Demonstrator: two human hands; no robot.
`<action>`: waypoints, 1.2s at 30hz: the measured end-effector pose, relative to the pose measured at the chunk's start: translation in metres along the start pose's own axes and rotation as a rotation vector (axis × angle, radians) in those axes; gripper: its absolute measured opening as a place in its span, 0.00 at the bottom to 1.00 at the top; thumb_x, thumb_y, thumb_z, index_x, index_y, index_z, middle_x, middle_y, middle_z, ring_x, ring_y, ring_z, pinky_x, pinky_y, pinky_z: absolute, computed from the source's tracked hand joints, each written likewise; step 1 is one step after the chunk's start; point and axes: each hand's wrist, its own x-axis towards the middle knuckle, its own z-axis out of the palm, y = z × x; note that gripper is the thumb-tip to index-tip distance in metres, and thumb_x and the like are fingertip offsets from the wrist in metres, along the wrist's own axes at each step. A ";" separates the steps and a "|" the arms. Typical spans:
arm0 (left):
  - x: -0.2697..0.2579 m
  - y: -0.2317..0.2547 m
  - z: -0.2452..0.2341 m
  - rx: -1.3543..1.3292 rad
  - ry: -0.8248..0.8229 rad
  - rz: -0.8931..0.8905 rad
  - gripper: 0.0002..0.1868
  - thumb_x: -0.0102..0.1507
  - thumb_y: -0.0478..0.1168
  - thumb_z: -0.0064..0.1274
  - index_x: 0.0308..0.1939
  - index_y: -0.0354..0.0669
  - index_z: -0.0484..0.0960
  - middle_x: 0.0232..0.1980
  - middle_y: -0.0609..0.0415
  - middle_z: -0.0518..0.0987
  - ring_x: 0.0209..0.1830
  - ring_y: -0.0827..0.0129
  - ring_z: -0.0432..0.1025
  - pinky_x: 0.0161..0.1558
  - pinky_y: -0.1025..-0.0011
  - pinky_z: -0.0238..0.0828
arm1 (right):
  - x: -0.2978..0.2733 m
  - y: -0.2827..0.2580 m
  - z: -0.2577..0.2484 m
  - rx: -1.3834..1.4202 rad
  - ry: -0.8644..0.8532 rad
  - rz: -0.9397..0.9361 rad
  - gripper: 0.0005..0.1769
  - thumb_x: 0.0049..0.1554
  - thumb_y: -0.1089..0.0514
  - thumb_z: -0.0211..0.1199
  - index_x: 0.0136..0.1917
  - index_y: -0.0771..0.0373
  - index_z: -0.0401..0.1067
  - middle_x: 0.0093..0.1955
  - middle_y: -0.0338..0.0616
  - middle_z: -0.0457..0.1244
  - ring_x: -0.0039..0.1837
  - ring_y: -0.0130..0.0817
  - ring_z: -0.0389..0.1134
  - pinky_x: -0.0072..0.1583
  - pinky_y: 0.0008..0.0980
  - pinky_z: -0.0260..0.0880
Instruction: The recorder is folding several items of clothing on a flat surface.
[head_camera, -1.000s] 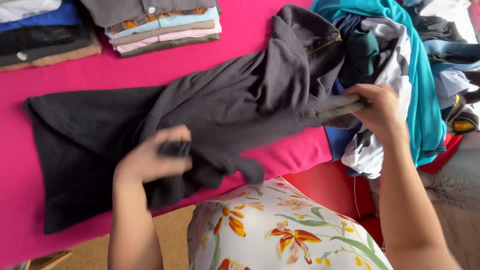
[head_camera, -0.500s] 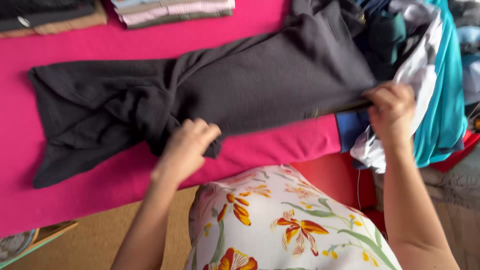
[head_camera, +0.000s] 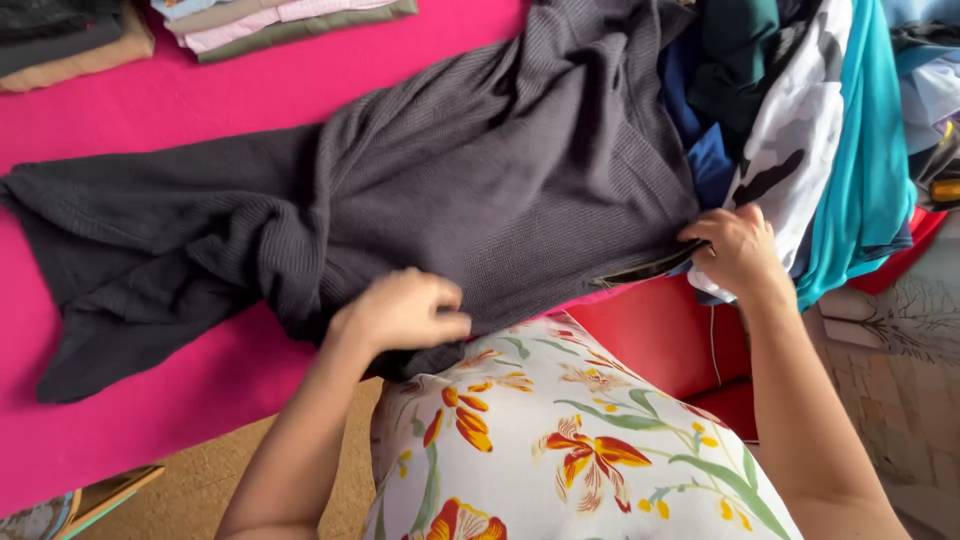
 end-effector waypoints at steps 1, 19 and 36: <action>0.007 0.014 -0.014 -0.044 -0.051 -0.058 0.14 0.57 0.50 0.59 0.37 0.45 0.85 0.38 0.42 0.83 0.40 0.48 0.79 0.44 0.55 0.75 | 0.004 0.001 -0.006 0.013 -0.076 -0.022 0.16 0.42 0.69 0.63 0.43 0.58 0.81 0.52 0.40 0.72 0.56 0.43 0.70 0.61 0.42 0.65; 0.376 -0.050 -0.025 0.116 0.952 0.161 0.17 0.60 0.28 0.50 0.54 0.38 0.76 0.51 0.42 0.77 0.52 0.47 0.73 0.54 0.54 0.72 | 0.012 0.002 0.045 0.358 0.125 0.644 0.13 0.60 0.56 0.64 0.53 0.67 0.69 0.47 0.57 0.69 0.50 0.49 0.72 0.55 0.44 0.73; 0.421 -0.037 -0.114 -0.482 0.614 0.019 0.26 0.58 0.49 0.65 0.52 0.35 0.77 0.50 0.43 0.83 0.52 0.54 0.78 0.51 0.61 0.75 | 0.071 -0.019 0.062 0.312 0.326 0.473 0.28 0.53 0.49 0.76 0.56 0.70 0.71 0.60 0.56 0.61 0.60 0.54 0.59 0.59 0.47 0.64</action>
